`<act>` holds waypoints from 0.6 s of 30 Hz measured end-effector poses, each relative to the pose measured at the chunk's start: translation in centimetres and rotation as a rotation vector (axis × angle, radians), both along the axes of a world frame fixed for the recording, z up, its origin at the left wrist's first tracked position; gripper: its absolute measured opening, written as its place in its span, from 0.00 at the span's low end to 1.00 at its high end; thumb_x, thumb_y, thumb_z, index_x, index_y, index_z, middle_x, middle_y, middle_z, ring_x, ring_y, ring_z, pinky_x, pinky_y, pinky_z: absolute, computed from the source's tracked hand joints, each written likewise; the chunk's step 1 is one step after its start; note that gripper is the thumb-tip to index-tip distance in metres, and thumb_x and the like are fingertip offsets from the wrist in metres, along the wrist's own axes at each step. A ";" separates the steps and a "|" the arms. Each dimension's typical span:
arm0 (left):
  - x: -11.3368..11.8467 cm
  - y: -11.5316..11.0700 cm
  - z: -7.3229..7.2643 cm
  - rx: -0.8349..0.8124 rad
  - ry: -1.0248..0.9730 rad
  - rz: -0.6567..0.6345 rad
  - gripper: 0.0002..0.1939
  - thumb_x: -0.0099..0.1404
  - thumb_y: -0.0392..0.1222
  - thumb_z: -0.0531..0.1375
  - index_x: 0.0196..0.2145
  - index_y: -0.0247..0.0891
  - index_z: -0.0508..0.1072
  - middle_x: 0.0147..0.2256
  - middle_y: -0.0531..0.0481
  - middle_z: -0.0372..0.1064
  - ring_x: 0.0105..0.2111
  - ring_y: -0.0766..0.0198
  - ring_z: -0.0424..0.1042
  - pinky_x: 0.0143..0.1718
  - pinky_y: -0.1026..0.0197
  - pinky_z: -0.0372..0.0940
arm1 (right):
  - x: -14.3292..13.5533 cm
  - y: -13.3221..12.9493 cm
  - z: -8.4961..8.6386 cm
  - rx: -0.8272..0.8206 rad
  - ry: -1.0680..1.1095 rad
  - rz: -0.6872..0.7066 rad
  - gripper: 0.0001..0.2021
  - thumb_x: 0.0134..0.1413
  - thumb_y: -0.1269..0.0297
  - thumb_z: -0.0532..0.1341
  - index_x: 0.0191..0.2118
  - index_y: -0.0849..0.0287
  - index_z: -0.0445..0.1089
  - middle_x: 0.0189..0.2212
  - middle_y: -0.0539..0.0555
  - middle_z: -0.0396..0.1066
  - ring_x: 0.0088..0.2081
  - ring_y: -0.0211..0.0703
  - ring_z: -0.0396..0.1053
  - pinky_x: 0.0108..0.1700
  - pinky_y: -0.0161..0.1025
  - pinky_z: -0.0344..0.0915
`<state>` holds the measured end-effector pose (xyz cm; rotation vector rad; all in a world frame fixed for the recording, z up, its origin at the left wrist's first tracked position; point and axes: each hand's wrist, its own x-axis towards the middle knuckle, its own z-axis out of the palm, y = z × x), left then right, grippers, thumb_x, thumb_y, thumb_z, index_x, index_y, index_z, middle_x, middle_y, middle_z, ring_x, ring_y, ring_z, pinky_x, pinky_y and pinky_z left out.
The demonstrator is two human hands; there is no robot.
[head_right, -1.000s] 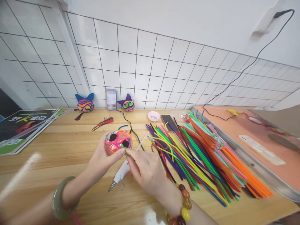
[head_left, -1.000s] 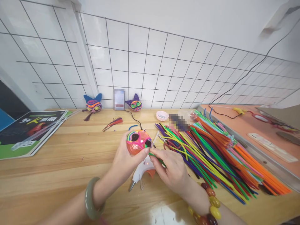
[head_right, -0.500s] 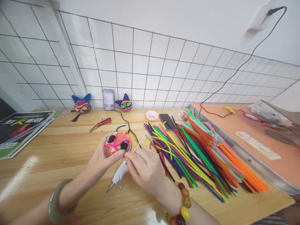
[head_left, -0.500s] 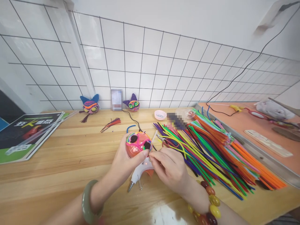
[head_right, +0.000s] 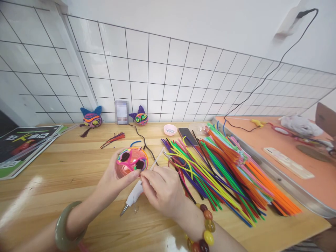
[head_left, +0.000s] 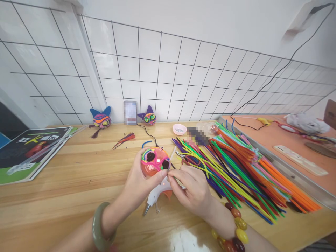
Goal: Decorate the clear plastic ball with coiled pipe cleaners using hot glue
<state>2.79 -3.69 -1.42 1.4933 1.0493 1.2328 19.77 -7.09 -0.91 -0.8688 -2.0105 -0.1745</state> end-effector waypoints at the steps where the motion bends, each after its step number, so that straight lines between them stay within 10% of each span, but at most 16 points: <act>1: 0.0 0.0 0.0 -0.001 0.000 0.005 0.34 0.52 0.49 0.67 0.52 0.39 0.57 0.49 0.41 0.66 0.50 0.52 0.68 0.53 0.47 0.61 | 0.0 0.0 0.0 0.000 -0.001 0.000 0.05 0.58 0.75 0.58 0.38 0.62 0.68 0.23 0.52 0.68 0.24 0.39 0.61 0.27 0.37 0.57; 18: 0.2 -0.2 0.8 -0.079 -0.145 -0.079 0.31 0.53 0.44 0.67 0.50 0.40 0.57 0.45 0.46 0.69 0.44 0.57 0.72 0.48 0.54 0.65 | 0.0 0.1 0.0 0.014 -0.037 -0.017 0.04 0.58 0.75 0.58 0.37 0.60 0.68 0.23 0.51 0.69 0.24 0.39 0.63 0.26 0.37 0.55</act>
